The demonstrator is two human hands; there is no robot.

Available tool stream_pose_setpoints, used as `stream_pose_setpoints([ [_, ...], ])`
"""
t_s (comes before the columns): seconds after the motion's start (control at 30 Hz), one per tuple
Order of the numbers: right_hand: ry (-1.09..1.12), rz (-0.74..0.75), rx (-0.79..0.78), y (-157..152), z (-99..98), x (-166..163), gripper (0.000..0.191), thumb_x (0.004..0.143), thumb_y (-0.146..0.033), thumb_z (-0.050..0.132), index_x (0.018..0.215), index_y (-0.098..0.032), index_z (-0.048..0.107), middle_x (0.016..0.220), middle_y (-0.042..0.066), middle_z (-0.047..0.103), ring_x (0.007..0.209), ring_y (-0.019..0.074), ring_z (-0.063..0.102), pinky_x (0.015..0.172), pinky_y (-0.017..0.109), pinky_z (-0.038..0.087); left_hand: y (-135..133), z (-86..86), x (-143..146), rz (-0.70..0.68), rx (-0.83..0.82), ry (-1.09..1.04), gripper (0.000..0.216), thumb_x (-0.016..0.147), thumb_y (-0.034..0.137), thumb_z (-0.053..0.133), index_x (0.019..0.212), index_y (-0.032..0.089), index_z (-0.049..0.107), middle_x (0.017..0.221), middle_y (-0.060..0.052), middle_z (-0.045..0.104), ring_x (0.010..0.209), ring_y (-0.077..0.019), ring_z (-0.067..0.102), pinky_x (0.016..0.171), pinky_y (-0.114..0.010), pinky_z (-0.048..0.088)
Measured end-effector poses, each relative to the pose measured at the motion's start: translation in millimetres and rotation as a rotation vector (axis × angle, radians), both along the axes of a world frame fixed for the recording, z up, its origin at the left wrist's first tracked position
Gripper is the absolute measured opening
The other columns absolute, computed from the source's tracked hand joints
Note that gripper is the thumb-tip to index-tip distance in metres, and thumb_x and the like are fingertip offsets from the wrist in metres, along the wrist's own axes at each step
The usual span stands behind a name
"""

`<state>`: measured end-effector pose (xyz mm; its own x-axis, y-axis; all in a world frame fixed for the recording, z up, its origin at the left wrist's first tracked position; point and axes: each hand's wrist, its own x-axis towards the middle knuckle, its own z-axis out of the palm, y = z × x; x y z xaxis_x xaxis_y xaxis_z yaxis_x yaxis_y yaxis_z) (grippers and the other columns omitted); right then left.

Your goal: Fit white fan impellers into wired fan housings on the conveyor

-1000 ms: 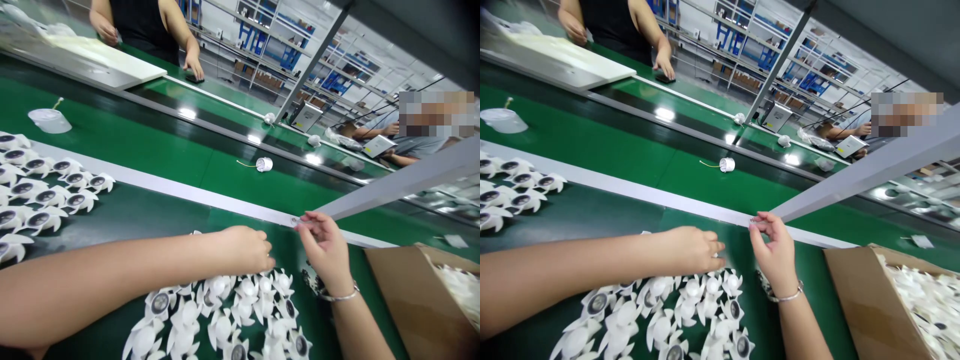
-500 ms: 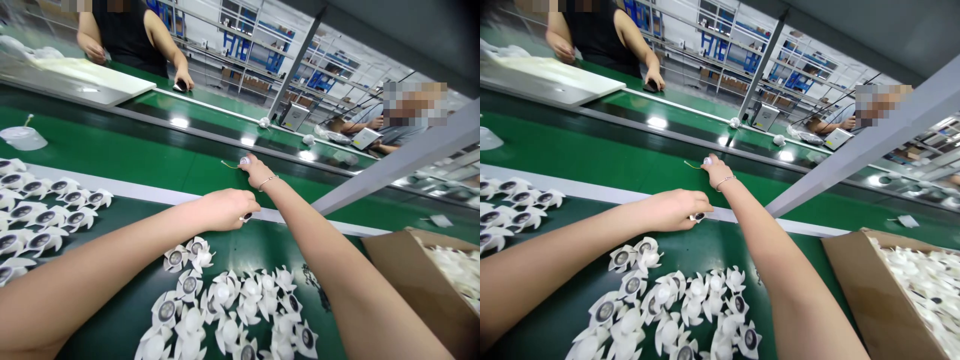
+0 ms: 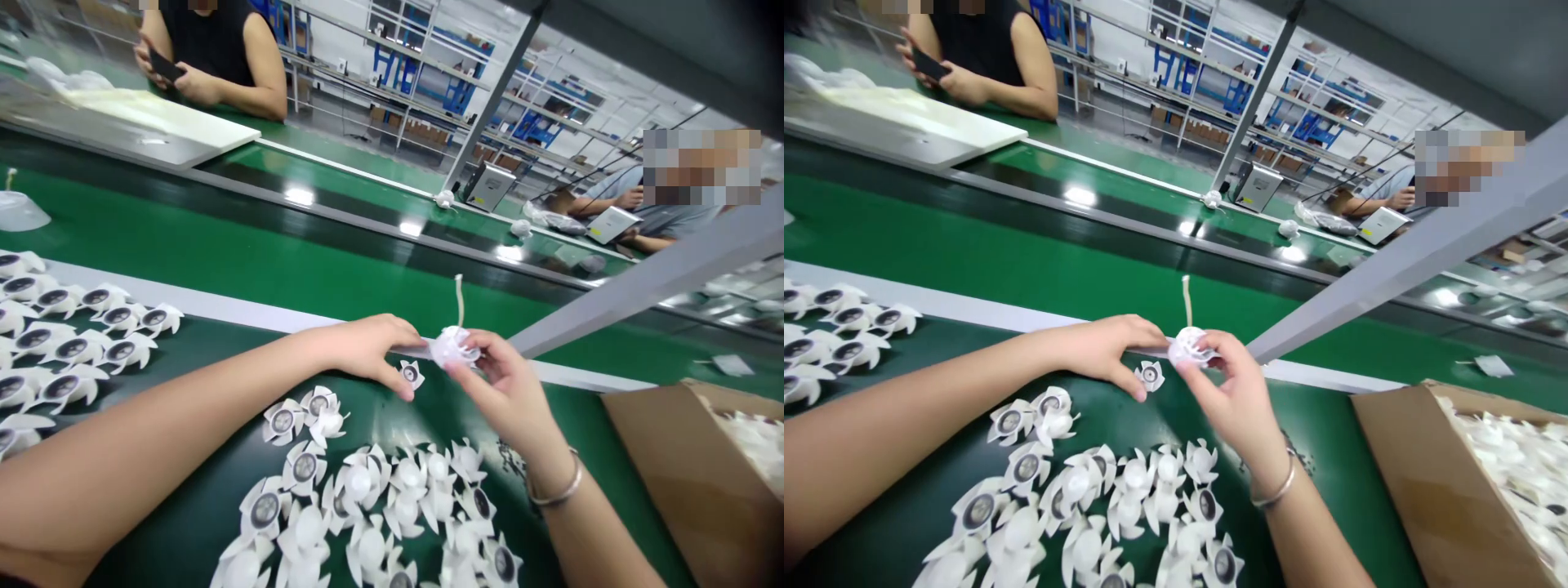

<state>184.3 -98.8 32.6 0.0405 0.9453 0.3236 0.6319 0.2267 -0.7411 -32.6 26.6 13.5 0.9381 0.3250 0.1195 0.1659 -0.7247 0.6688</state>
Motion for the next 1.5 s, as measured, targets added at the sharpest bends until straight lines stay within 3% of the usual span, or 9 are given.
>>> stream_pose_setpoints([
  [0.1,-0.147,0.144,0.09,-9.7,-6.1,-14.7,0.019,0.084,-0.027,0.072,0.1,-0.023,0.063,0.115,0.008,0.063,0.107,0.0204,0.062,0.095,0.038,0.051,8.6,6.0,-2.5,0.166,-0.225,-0.101,0.039,0.084,0.047,0.069,0.11,0.018,0.073,0.11,-0.007,0.073,0.1,-0.0201,0.066,0.088,-0.028,0.048],
  [0.2,-0.215,0.225,0.145,-9.1,-8.0,-20.9,0.018,0.084,-0.021,0.071,0.102,-0.021,0.065,0.118,0.01,0.062,0.111,0.0205,0.061,0.097,0.038,0.051,11.1,10.1,-2.3,0.331,-0.374,-0.147,0.032,0.086,0.046,0.065,0.093,0.015,0.073,0.088,-0.003,0.073,0.081,-0.015,0.064,0.075,-0.024,0.047],
  [0.4,-0.298,0.254,0.163,-9.7,-20.2,-24.5,0.022,0.089,-0.017,0.068,0.11,-0.02,0.072,0.124,0.009,0.066,0.114,0.0205,0.062,0.099,0.037,0.053,5.0,10.1,-0.5,0.196,-0.613,0.051,0.036,0.07,0.043,0.081,0.094,0.016,0.074,0.07,0.002,0.067,0.06,-0.0093,0.055,0.057,-0.02,0.04],
  [0.6,-0.279,0.184,0.12,-5.9,-21.8,-25.5,0.018,0.083,-0.021,0.075,0.102,-0.02,0.077,0.115,0.008,0.072,0.104,0.0204,0.069,0.093,0.035,0.057,2.6,5.2,2.5,0.211,-0.698,0.022,0.029,0.072,0.036,0.08,0.091,0.015,0.074,0.08,-0.001,0.073,0.07,-0.0112,0.061,0.067,-0.022,0.046],
  [1.0,-0.315,0.162,0.076,-5.0,-22.9,-25.8,0.015,0.083,-0.026,0.074,0.097,-0.022,0.078,0.111,0.007,0.073,0.102,0.0227,0.07,0.092,0.039,0.058,-7.4,20.0,0.0,0.342,-0.352,0.187,0.031,0.076,0.042,0.073,0.093,0.017,0.075,0.089,-0.004,0.076,0.083,-0.0172,0.065,0.068,-0.023,0.044],
  [1.17,-0.369,0.219,0.115,-4.0,-24.2,-19.1,0.014,0.085,-0.031,0.072,0.096,-0.024,0.077,0.115,0.008,0.071,0.11,0.0259,0.065,0.099,0.047,0.053,-13.1,67.0,-30.8,0.147,-0.033,0.349,0.029,0.076,0.035,0.07,0.103,0.025,0.073,0.106,0.0,0.073,0.093,-0.0167,0.063,0.073,-0.022,0.041],
  [1.33,-0.556,-0.147,0.351,-11.3,-17.5,-25.5,0.034,0.088,-0.027,0.065,0.12,-0.017,0.067,0.138,0.022,0.052,0.127,0.0391,0.049,0.098,0.064,0.044,-41.8,105.7,-46.3,0.152,-0.06,0.721,0.068,0.044,0.02,0.084,0.111,0.029,0.073,0.098,0.0,0.072,0.074,-0.0188,0.06,0.065,-0.026,0.038],
  [1.4,-0.483,-0.034,0.339,-15.6,-13.8,-33.3,0.026,0.089,-0.024,0.063,0.113,-0.017,0.068,0.122,0.019,0.061,0.114,0.0323,0.058,0.093,0.054,0.05,-51.1,104.6,-42.4,0.203,-0.003,0.774,0.072,0.039,0.013,0.083,0.109,0.03,0.073,0.088,0.0,0.071,0.064,-0.0176,0.055,0.06,-0.027,0.035],
  [1.5,-0.326,0.253,0.13,-19.4,-15.1,-45.6,0.012,0.092,-0.019,0.059,0.096,-0.022,0.07,0.094,0.007,0.07,0.089,0.0201,0.065,0.081,0.037,0.055,-53.5,91.4,-34.0,0.172,0.019,0.726,0.062,0.034,0.004,0.078,0.089,0.031,0.075,0.071,0.004,0.067,0.053,-0.0139,0.046,0.053,-0.026,0.031],
])
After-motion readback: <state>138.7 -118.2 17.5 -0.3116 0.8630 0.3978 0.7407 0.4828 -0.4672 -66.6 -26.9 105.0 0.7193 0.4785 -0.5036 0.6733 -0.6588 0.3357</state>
